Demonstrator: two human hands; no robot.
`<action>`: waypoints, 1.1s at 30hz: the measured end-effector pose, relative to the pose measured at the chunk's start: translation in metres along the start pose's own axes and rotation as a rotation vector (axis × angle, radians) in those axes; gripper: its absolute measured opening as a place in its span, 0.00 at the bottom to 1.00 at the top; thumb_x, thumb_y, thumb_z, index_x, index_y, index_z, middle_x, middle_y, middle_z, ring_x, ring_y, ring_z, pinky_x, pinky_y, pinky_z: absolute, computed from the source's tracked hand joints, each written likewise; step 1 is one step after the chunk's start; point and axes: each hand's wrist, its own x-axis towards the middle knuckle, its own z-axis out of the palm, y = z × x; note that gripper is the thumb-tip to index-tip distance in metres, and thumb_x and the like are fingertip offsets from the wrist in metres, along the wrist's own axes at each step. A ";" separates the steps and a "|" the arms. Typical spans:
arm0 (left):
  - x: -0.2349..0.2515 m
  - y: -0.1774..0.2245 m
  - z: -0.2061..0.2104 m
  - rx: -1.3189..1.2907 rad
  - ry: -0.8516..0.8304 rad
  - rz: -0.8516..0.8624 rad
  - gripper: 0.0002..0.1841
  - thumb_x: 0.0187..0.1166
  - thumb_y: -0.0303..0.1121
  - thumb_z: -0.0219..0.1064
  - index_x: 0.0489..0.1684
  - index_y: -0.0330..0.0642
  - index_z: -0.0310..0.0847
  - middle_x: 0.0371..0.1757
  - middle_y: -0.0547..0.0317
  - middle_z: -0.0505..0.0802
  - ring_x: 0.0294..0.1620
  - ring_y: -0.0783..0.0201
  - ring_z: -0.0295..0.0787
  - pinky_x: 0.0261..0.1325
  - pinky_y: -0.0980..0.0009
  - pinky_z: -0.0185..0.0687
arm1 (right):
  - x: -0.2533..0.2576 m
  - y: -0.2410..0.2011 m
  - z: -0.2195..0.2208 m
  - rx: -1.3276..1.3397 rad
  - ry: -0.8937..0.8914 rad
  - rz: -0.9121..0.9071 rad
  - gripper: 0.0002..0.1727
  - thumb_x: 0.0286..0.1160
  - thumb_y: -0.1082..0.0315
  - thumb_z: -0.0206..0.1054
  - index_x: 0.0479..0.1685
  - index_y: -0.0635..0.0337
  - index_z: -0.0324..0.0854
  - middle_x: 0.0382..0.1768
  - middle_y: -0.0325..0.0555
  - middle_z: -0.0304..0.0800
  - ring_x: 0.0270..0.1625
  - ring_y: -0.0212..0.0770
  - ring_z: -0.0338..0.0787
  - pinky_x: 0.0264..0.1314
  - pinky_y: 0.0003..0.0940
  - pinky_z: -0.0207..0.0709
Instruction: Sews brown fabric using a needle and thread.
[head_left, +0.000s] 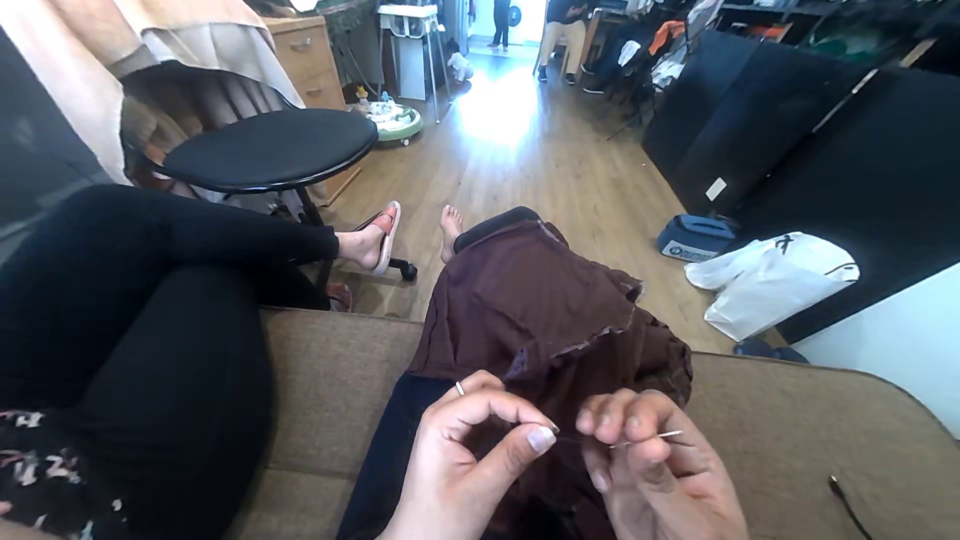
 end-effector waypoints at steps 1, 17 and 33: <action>0.000 0.000 -0.001 -0.004 0.006 -0.002 0.10 0.81 0.42 0.71 0.37 0.47 0.93 0.36 0.74 0.89 0.44 0.84 0.82 0.49 0.87 0.76 | 0.001 -0.002 -0.001 -0.024 -0.013 -0.029 0.07 0.83 0.59 0.67 0.44 0.50 0.87 0.44 0.37 0.93 0.40 0.25 0.91 0.37 0.17 0.83; 0.000 0.003 0.001 -0.259 0.073 -0.100 0.14 0.76 0.21 0.70 0.59 0.37 0.87 0.43 0.66 0.95 0.41 0.77 0.90 0.47 0.80 0.88 | -0.003 0.000 0.000 -0.924 -0.050 -0.349 0.04 0.77 0.66 0.74 0.43 0.55 0.91 0.41 0.38 0.83 0.47 0.19 0.84 0.51 0.08 0.78; -0.001 0.005 0.002 -0.257 0.040 -0.086 0.14 0.74 0.19 0.70 0.57 0.38 0.86 0.41 0.69 0.94 0.40 0.79 0.90 0.46 0.81 0.88 | -0.003 0.003 0.002 -0.939 -0.036 -0.316 0.06 0.76 0.67 0.72 0.43 0.57 0.92 0.34 0.39 0.79 0.37 0.19 0.79 0.40 0.07 0.72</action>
